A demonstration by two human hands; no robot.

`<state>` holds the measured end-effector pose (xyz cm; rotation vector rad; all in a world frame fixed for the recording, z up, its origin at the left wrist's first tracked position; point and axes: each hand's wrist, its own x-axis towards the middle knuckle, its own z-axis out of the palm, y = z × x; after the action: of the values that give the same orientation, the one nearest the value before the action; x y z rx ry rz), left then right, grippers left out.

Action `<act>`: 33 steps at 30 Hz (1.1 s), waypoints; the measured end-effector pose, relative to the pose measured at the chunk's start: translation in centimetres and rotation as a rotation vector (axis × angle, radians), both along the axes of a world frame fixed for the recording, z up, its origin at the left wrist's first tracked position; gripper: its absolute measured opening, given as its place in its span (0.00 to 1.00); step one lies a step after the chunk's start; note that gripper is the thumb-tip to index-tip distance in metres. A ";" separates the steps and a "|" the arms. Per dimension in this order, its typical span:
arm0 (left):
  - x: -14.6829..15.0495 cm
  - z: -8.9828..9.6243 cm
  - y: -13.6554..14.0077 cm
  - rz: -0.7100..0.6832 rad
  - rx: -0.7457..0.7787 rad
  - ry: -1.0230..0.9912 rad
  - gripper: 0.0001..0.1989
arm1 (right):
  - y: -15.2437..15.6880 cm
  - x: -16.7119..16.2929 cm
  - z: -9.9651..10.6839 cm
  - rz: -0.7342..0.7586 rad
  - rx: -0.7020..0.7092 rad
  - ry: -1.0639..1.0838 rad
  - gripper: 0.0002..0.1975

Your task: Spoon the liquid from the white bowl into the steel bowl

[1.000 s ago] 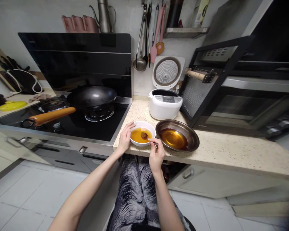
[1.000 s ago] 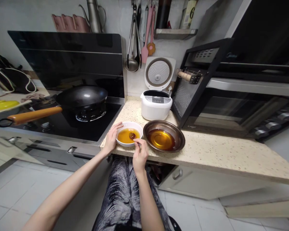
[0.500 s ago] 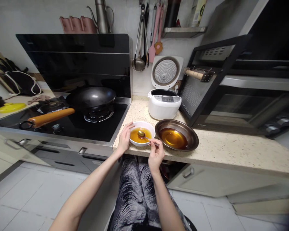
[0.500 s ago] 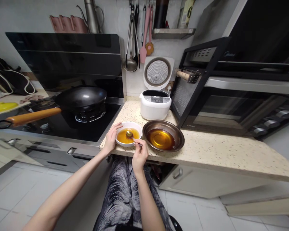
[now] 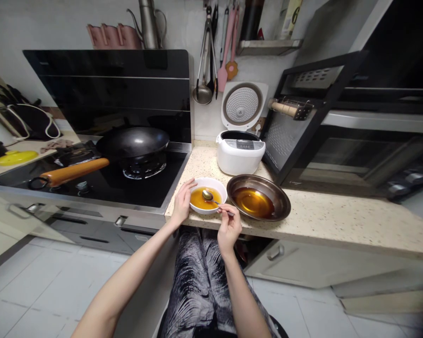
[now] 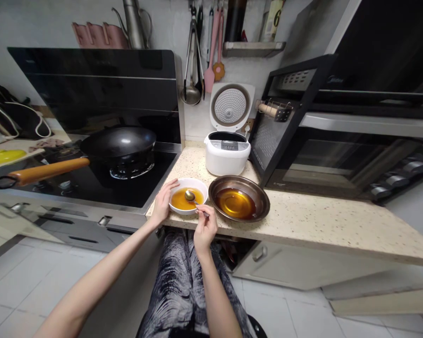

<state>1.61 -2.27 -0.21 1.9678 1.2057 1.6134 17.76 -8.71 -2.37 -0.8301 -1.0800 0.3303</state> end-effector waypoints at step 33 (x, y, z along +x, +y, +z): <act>-0.1 -0.1 0.1 -0.003 -0.008 -0.002 0.23 | -1.6 4.3 3.9 -0.250 0.111 0.095 0.05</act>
<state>1.52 -2.21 -0.28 1.9623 1.2058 1.6062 22.02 -10.33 1.55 -0.8318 -0.8866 0.0972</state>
